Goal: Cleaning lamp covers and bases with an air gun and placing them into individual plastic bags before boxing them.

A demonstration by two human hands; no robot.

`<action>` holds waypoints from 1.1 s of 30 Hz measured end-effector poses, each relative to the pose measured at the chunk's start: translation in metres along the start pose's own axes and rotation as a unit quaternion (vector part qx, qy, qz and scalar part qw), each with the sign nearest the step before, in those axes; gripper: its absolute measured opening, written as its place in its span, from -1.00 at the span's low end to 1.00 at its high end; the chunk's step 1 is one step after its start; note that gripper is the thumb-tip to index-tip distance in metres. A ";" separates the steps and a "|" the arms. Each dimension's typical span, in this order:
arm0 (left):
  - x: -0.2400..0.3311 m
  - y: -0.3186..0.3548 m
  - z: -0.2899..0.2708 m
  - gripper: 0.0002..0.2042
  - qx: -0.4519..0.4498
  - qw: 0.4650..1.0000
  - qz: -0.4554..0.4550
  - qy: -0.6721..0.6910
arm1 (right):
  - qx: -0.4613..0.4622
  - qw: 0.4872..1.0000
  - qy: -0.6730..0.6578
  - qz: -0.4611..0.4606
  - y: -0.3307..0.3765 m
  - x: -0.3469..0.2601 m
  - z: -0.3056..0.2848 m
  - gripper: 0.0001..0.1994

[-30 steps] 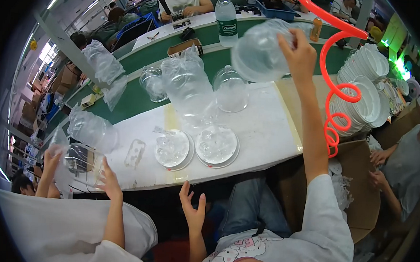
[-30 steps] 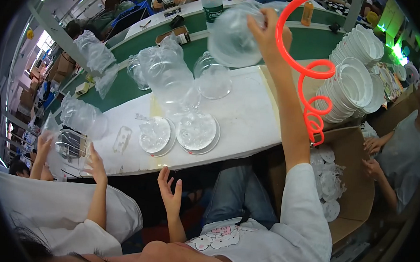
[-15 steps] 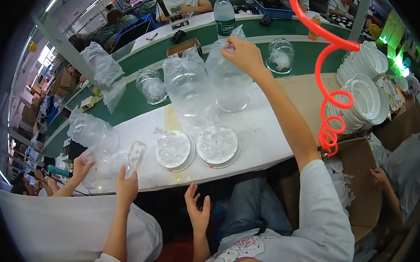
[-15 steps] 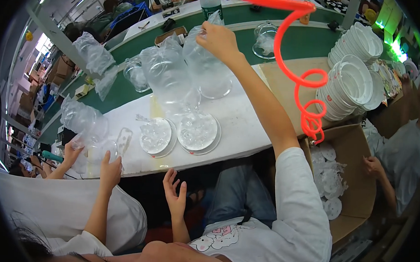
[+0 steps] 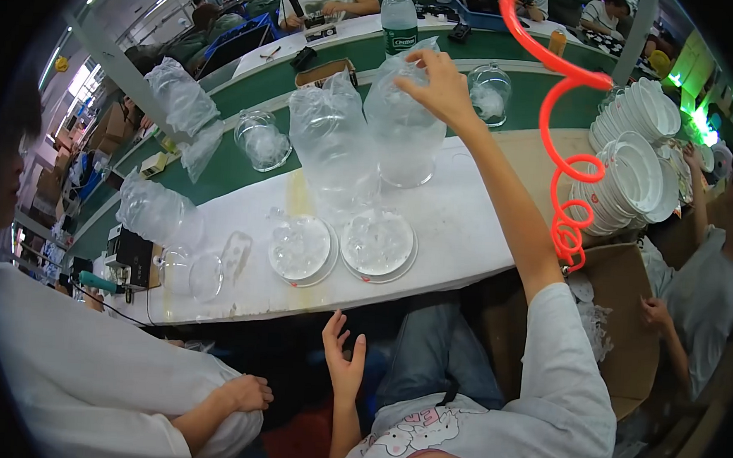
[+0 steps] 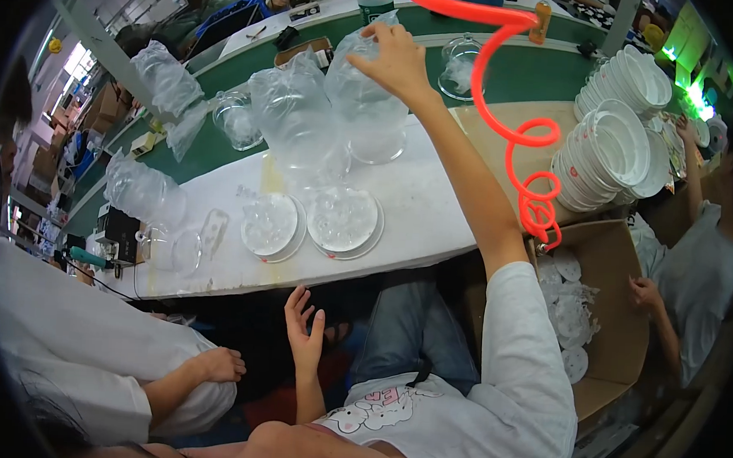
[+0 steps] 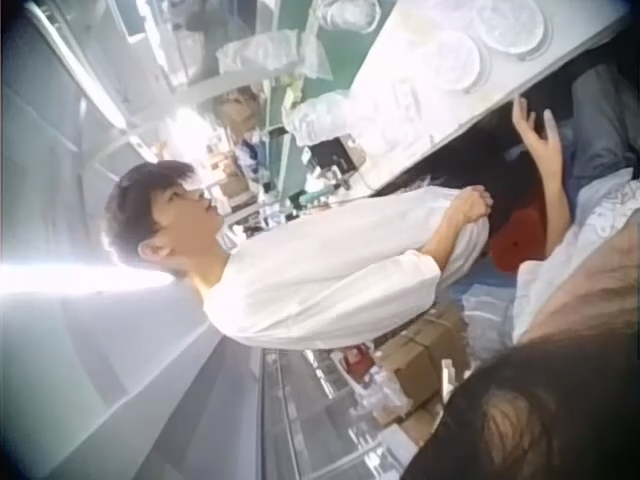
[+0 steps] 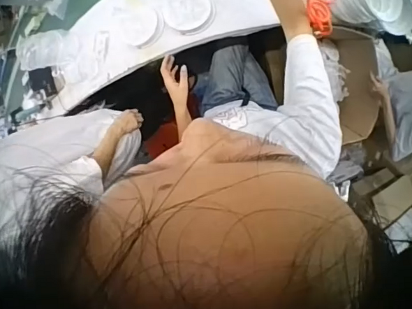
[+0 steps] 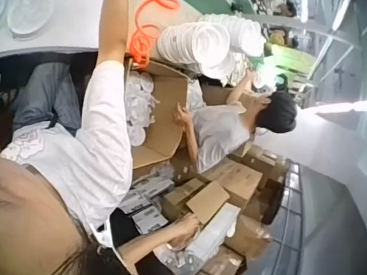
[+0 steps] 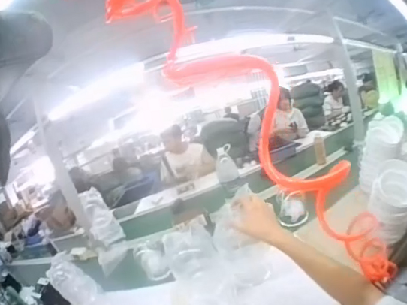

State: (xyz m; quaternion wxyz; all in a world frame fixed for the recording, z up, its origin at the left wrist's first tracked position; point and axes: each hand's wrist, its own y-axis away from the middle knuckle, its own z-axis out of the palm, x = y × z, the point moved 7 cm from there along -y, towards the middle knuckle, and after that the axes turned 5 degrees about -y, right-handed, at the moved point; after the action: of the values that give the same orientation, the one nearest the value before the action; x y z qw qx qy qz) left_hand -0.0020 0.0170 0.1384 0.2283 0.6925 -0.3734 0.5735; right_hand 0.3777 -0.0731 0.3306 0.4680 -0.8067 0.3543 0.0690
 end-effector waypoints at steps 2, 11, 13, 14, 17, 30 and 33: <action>-0.002 0.002 -0.002 -0.51 0.003 1.000 -0.005 -0.001 | 0.046 0.998 -0.033 0.004 0.002 0.003 -0.010 -0.55; 0.002 0.000 0.008 -0.53 0.000 0.999 0.015 -0.030 | 0.156 0.955 -0.250 0.042 0.081 -0.002 -0.054 -0.71; 0.003 0.001 0.012 -0.55 0.005 0.999 0.017 -0.027 | 0.169 0.959 -0.221 0.051 0.112 0.003 -0.060 -0.73; 0.004 0.001 0.014 -0.57 0.007 1.000 0.017 -0.024 | 0.171 0.961 -0.210 0.061 0.126 0.010 -0.061 -0.74; 0.000 0.004 0.025 -0.61 -0.022 0.999 0.012 -0.025 | 0.182 0.958 -0.196 0.102 0.152 0.038 -0.059 -0.75; 0.015 0.018 0.094 -0.78 -0.129 0.991 0.036 -0.002 | 0.191 0.933 -0.057 0.300 0.047 0.239 0.002 -0.05; 0.007 0.022 0.095 -0.81 -0.135 0.991 0.006 0.007 | 0.191 0.954 0.046 0.228 0.012 0.258 0.001 -0.03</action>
State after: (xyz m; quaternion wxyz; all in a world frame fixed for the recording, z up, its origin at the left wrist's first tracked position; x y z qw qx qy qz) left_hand 0.0410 -0.0691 0.1205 0.3191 0.6491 -0.4495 0.5242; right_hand 0.5608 -0.2072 0.2075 0.5683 -0.6023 0.5565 0.0672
